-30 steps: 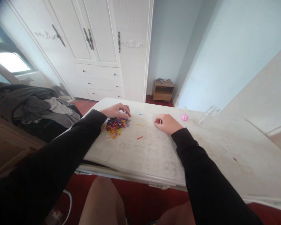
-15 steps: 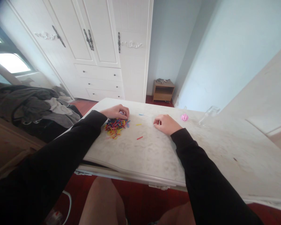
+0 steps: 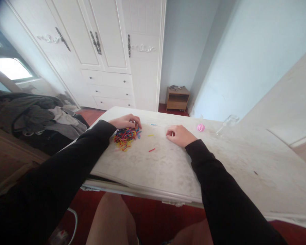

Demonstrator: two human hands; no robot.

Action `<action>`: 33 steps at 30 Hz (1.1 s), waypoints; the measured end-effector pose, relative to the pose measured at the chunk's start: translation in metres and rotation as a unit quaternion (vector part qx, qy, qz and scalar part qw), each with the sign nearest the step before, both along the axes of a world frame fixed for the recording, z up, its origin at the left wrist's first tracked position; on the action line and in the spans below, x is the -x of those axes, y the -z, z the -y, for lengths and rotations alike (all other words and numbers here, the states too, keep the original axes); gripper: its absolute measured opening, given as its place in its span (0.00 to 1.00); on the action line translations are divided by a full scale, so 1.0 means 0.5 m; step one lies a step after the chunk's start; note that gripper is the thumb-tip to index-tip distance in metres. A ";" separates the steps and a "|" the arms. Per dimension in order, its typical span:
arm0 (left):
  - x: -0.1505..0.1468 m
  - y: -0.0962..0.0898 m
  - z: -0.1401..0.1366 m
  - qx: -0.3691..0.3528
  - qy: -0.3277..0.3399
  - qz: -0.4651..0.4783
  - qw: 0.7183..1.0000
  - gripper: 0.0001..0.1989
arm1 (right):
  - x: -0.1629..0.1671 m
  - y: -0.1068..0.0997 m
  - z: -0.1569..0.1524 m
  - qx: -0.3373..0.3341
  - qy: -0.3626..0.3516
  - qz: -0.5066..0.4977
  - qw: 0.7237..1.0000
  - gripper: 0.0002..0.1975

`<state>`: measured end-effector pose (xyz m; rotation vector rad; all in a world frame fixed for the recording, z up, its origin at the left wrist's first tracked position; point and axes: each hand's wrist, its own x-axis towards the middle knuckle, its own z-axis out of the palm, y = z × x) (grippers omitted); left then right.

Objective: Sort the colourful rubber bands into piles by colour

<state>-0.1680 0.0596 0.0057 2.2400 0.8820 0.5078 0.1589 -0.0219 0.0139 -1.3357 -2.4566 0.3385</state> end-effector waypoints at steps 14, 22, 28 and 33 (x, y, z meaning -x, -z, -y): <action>0.002 0.015 -0.013 -0.016 -0.010 -0.014 1.000 0.15 | 0.010 -0.002 0.007 0.013 -0.007 -0.005 1.000 0.07; 0.002 0.013 -0.008 -0.017 -0.013 -0.021 1.000 0.17 | 0.022 0.007 0.008 0.009 -0.037 -0.019 0.999 0.07; 0.002 0.014 -0.009 -0.023 -0.002 -0.029 0.999 0.14 | 0.023 0.009 0.009 0.011 -0.053 -0.027 0.998 0.08; 0.002 0.019 -0.014 -0.032 -0.006 -0.028 0.999 0.10 | 0.024 0.008 0.009 0.010 -0.054 -0.029 0.998 0.08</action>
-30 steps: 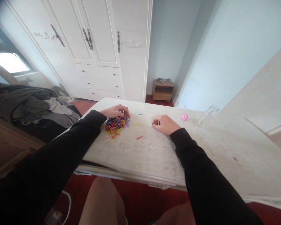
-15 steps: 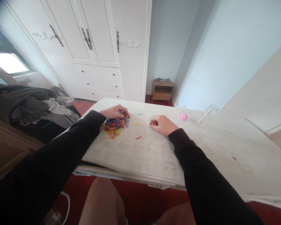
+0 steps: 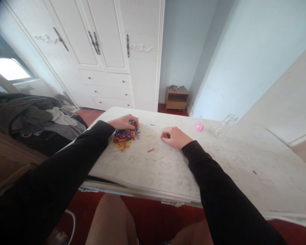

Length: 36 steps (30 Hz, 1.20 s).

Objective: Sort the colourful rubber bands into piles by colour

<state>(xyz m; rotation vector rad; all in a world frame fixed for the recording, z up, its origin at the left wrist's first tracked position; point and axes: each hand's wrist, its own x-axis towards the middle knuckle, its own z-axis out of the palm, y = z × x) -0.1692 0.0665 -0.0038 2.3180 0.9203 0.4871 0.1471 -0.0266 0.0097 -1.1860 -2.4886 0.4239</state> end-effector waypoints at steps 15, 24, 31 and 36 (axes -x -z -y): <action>-0.007 -0.002 -0.002 0.039 0.002 0.043 0.998 0.13 | 0.001 0.001 0.002 0.000 -0.002 -0.005 1.000 0.08; -0.010 0.000 -0.003 0.061 -0.002 0.069 0.996 0.12 | 0.003 0.001 0.002 -0.005 -0.003 -0.004 1.000 0.08; -0.006 -0.001 -0.002 0.070 -0.009 0.040 0.997 0.10 | 0.002 0.004 -0.003 -0.023 0.008 -0.022 0.999 0.07; -0.002 -0.003 0.000 0.053 -0.011 0.007 0.998 0.10 | 0.000 0.006 -0.006 -0.040 0.015 -0.036 0.998 0.07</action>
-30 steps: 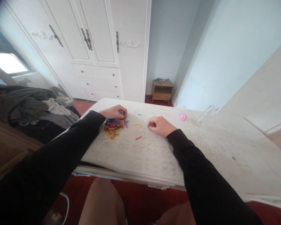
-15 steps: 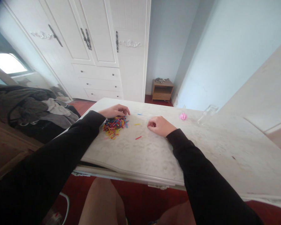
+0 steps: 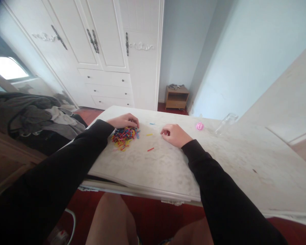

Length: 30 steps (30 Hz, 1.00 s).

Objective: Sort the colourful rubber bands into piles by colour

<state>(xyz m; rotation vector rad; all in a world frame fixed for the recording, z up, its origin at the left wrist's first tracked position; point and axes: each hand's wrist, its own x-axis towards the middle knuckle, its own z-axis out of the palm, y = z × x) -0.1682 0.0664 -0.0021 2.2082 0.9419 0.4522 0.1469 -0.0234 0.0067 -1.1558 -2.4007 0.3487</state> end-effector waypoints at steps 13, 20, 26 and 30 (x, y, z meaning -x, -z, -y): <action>-0.002 -0.001 0.007 -0.100 -0.003 -0.040 0.994 0.06 | 0.001 -0.007 -0.003 -0.081 0.106 -0.085 0.987 0.07; -0.004 0.000 0.008 -0.095 -0.012 -0.057 0.994 0.03 | -0.007 -0.029 -0.002 -0.143 0.230 -0.221 0.937 0.05; -0.006 -0.003 0.009 -0.106 -0.018 -0.046 0.993 0.02 | -0.004 -0.025 -0.003 -0.122 0.223 -0.210 0.944 0.04; -0.007 -0.010 0.010 -0.100 -0.029 -0.008 0.995 0.03 | -0.004 -0.021 -0.004 -0.115 0.221 -0.204 0.947 0.04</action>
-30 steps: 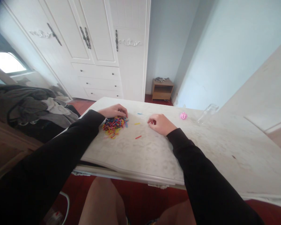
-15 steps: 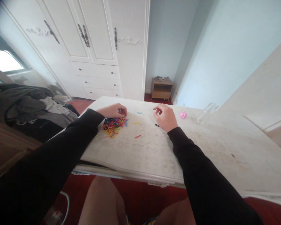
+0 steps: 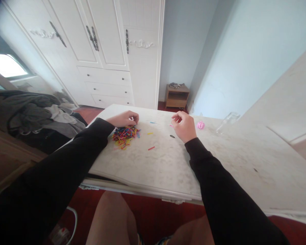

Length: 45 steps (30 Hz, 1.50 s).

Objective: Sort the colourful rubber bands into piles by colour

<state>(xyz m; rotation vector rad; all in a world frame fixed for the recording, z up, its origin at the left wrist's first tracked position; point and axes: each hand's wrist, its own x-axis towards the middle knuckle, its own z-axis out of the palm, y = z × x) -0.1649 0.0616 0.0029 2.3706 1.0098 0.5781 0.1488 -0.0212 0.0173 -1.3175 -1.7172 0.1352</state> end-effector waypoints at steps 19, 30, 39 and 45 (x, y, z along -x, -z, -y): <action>-0.001 0.001 0.005 0.036 -0.041 0.105 0.993 0.06 | 0.007 0.006 0.001 0.007 -0.017 0.036 0.999 0.04; -0.006 0.009 -0.002 0.016 -0.045 0.145 0.988 0.04 | 0.008 0.010 0.000 0.006 -0.033 0.042 0.999 0.04; -0.006 0.007 -0.005 0.012 -0.051 0.174 0.983 0.05 | 0.009 0.008 0.003 0.017 -0.045 0.045 0.998 0.04; -0.005 0.008 -0.004 0.022 -0.051 0.172 0.984 0.05 | 0.010 0.009 0.001 0.022 -0.057 0.044 0.997 0.04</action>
